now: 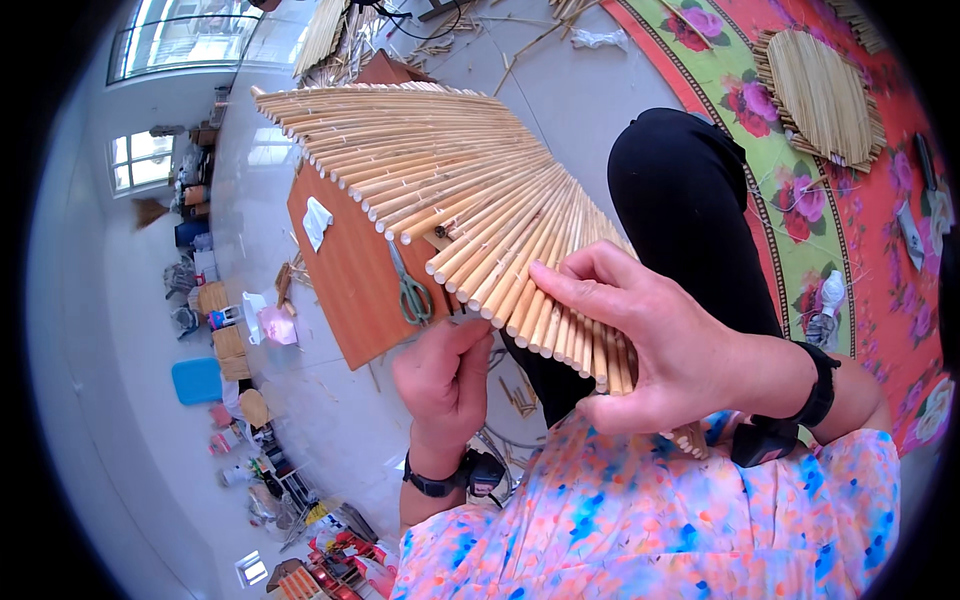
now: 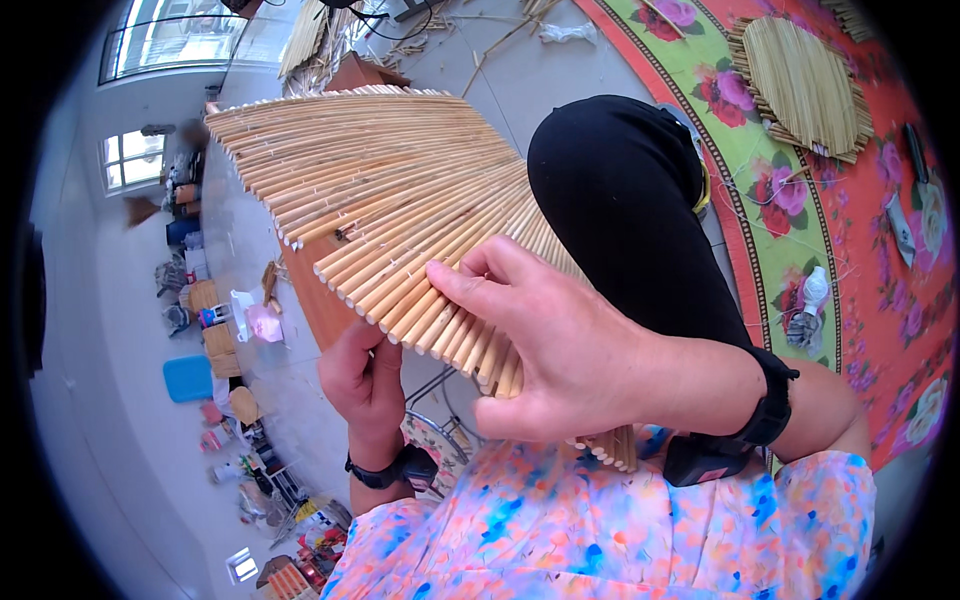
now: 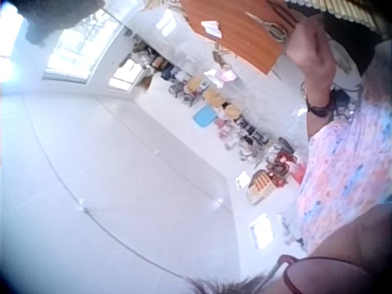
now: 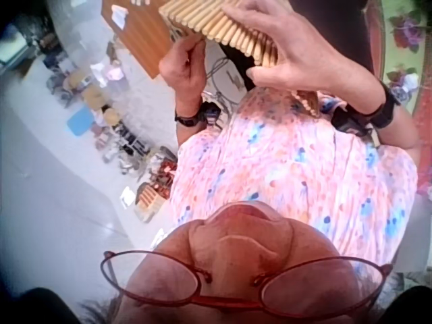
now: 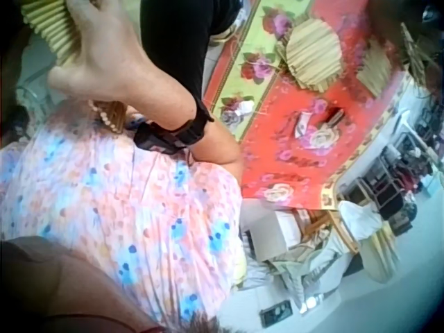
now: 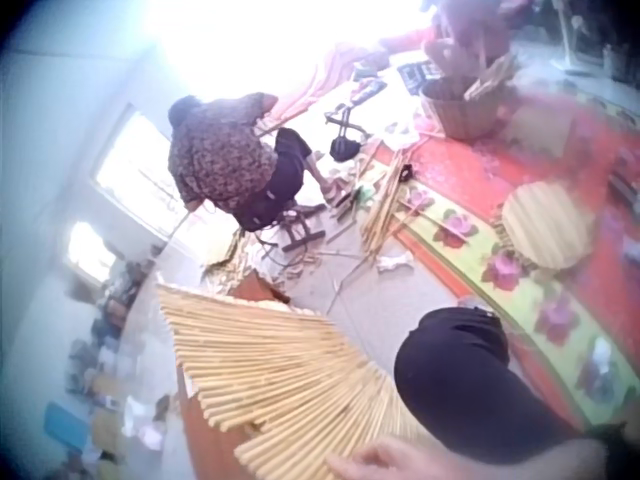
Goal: The person weaves thin bamboo strips into a fan-shaped mat using a needle and thread. They repeatedly pass the needle through the strips to secure them, occasionally using pliers to trim excess material.
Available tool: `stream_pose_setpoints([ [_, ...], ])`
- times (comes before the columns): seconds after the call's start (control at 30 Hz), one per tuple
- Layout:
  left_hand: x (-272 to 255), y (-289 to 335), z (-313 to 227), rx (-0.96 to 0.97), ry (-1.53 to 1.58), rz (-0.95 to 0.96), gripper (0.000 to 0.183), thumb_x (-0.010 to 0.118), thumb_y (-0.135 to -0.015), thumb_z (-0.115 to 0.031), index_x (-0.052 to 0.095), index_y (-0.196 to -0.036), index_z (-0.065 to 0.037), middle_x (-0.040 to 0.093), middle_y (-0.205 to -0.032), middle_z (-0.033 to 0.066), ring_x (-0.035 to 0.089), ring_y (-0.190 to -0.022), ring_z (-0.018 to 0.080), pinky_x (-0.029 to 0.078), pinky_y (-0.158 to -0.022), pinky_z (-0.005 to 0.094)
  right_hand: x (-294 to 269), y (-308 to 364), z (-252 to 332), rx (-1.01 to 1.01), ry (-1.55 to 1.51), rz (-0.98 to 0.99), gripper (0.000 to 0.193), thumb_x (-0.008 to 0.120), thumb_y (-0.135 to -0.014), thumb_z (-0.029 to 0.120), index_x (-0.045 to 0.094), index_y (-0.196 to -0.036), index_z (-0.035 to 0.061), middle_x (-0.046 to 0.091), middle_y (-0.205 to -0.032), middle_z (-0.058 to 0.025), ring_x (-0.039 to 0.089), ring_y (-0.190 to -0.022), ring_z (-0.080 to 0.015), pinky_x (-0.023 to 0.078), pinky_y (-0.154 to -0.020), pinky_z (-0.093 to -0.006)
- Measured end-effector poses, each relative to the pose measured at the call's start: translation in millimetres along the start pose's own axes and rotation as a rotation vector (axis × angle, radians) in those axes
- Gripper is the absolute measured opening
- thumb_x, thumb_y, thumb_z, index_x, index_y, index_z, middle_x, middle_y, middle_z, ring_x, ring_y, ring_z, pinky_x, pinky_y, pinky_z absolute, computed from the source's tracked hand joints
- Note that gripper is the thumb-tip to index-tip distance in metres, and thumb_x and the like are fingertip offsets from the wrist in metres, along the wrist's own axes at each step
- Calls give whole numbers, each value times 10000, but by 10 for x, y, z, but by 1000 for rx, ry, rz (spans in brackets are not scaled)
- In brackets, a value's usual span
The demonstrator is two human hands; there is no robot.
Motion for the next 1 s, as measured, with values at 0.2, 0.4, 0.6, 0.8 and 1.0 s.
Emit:
stream_pose_setpoints([
  [0.2,20,-32,9,139,-72,-43,149,678,-776,95,656,-891,3,496,-622,84,491,-511,228,361,-476,324,-29,-19,-17,-57,45,-20,930,757,-605,241,430,-1420,-66,497,-1168,-201,550,-1037,-325,466,-918,-358],
  [0.4,57,-51,9,160,-69,-83,171,690,-758,101,658,-901,13,479,-612,75,482,-506,219,356,-470,320,-40,-44,-24,-95,41,-62,917,738,-587,246,450,-1389,-91,504,-1167,-210,557,-1019,-336,475,-907,-360],
  [0.6,84,-111,-10,174,-81,-102,161,699,-760,93,661,-893,10,487,-613,72,483,-504,216,352,-463,318,-54,-54,-37,-91,32,-82,893,711,-587,213,451,-1383,-99,502,-1168,-212,560,-1016,-337,474,-909,-358],
  [0.8,79,-156,-14,199,-96,-81,155,709,-760,83,664,-885,4,497,-614,69,489,-502,214,356,-460,317,-64,-58,-20,-59,29,-83,877,692,-590,186,450,-1383,-100,502,-1164,-209,560,-1018,-334,471,-914,-350],
  [1.0,18,-190,-60,159,-103,-24,144,710,-772,78,665,-887,3,527,-625,82,519,-513,225,380,-472,324,-38,-47,-38,-30,22,-71,887,716,-626,207,430,-1416,-76,488,-1172,-194,537,-1054,-314,451,-931,-351],
])
Point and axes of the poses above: each hand's wrist, its own y-axis away from the middle knuckle, its own x-axis out of the palm, z = x × y, the point moved 3 cm from there along -y, towards the middle knuckle
